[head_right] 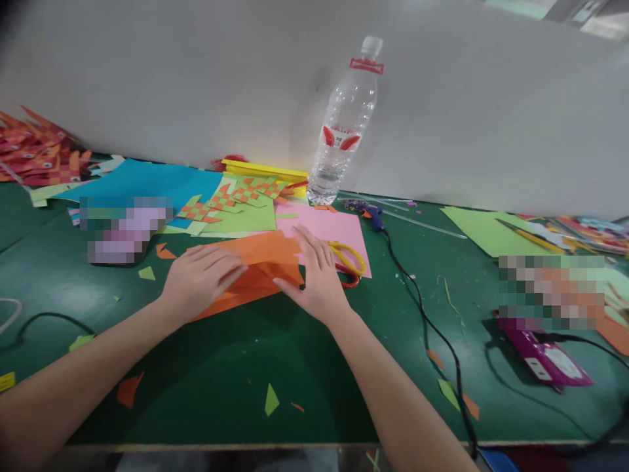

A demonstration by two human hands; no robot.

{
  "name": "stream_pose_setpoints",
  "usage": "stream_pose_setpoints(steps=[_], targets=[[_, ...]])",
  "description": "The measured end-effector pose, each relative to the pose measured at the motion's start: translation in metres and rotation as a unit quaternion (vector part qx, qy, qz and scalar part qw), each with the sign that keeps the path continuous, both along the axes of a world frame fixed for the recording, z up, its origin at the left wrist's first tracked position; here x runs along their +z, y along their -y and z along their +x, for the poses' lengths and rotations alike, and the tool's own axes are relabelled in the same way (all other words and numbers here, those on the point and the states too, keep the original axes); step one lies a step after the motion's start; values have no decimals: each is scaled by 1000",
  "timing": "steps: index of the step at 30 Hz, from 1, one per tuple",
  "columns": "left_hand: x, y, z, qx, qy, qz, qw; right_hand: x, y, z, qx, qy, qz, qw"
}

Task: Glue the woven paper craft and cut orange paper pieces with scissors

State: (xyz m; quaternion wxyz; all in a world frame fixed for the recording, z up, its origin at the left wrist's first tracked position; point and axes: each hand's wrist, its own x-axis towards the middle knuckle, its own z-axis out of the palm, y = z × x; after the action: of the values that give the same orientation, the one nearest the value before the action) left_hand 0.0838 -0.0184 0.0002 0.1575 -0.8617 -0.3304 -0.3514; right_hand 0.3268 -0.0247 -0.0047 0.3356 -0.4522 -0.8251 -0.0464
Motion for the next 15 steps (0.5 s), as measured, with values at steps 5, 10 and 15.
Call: stream_pose_setpoints(steps=[5,10,15], targets=[[8,2,-1,-13,172,-70,983,0,4,-1,-55,-110,-16,992],[6,1,-2,15,304,-110,946,-2,4,-2,-31,-83,-45,995],[-11,-9,-1,90,514,-293,801,-7,6,-9,20,-5,-55,998]])
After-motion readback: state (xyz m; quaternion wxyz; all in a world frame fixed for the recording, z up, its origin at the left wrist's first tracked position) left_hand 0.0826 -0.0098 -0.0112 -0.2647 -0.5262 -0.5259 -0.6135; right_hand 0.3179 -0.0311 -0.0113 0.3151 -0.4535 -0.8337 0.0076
